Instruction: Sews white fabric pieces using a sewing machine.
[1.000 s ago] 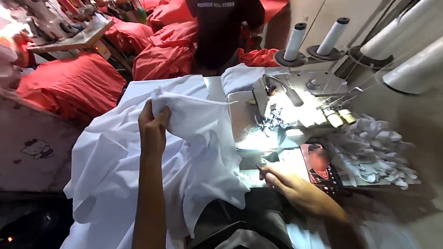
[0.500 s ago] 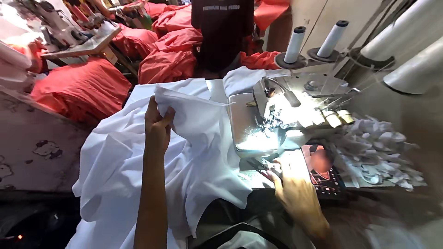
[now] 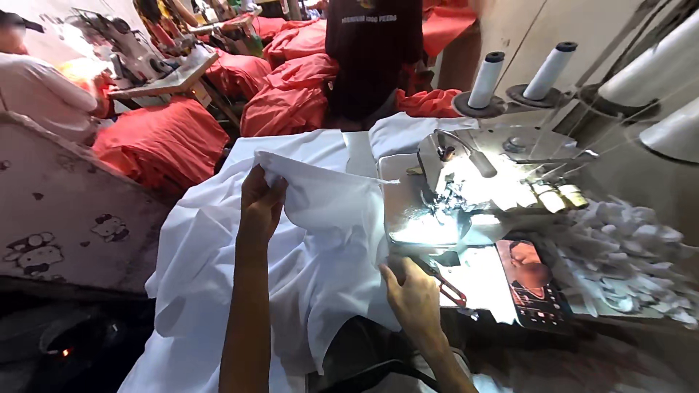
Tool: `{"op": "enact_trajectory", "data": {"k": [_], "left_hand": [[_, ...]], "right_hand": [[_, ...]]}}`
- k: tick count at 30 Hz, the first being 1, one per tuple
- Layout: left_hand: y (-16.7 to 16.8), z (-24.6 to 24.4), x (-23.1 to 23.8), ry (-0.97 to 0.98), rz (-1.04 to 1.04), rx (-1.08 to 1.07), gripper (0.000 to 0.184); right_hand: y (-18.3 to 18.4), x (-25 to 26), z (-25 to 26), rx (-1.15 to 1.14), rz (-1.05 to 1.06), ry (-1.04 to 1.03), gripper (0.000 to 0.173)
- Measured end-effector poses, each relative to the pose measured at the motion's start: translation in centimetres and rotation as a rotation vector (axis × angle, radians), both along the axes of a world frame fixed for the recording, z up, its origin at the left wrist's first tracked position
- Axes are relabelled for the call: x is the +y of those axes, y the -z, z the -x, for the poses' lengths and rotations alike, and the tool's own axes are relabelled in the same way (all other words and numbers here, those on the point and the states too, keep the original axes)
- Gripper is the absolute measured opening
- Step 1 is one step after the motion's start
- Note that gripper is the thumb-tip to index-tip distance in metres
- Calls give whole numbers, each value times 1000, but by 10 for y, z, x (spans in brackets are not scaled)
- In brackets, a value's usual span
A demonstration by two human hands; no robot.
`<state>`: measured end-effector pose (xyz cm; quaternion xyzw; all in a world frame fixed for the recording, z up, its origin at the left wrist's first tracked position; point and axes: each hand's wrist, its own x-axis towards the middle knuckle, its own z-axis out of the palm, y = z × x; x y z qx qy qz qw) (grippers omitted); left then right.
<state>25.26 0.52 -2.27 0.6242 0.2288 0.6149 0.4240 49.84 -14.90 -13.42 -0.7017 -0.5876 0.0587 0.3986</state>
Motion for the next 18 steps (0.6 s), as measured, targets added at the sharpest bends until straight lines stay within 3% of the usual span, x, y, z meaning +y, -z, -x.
{"op": "enact_trajectory", "data": {"k": [7,10,13,18], "left_hand": [[-26,16,-5,-13,-58,123,27],[-42,16,-14,9,-100,119,24],[-61,9,-28,-46,-145,193,21],[-77,-1,-34,-93,-186,288,19]], "right_hand": [[-4,6,11,-144,-203,151,24],[-20,4,12,-9,-295,25,42],[-44,12,7,33,-209,-69,56],[-53,24,0,2,-155,-177,16]]}}
